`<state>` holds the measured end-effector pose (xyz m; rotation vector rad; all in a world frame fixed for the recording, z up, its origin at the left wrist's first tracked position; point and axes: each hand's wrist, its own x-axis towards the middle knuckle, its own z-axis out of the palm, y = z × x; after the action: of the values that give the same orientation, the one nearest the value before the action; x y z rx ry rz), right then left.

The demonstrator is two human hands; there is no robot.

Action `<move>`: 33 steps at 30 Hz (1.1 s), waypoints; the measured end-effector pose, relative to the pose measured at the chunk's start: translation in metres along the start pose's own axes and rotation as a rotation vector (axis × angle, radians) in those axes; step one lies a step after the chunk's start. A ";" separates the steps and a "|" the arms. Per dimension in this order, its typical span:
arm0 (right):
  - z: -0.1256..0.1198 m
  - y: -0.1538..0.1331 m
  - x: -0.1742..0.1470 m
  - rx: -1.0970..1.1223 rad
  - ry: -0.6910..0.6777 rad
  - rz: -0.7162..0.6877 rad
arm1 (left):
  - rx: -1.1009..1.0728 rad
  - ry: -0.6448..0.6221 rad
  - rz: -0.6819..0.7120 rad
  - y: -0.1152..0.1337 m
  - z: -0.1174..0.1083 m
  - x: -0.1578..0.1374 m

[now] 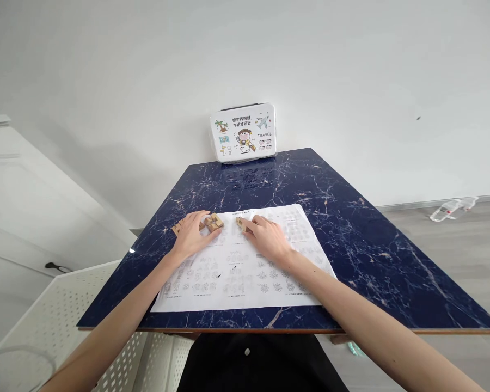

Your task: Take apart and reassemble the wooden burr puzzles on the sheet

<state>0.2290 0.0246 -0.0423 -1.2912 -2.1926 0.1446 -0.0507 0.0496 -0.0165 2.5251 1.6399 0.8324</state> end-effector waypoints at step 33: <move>0.007 -0.005 -0.001 0.293 -0.042 -0.206 | -0.181 -0.391 0.173 0.030 0.000 0.000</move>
<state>0.2214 0.0224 -0.0467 -0.9055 -2.2241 0.3978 -0.0255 0.0355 -0.0075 2.5217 1.1881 0.4295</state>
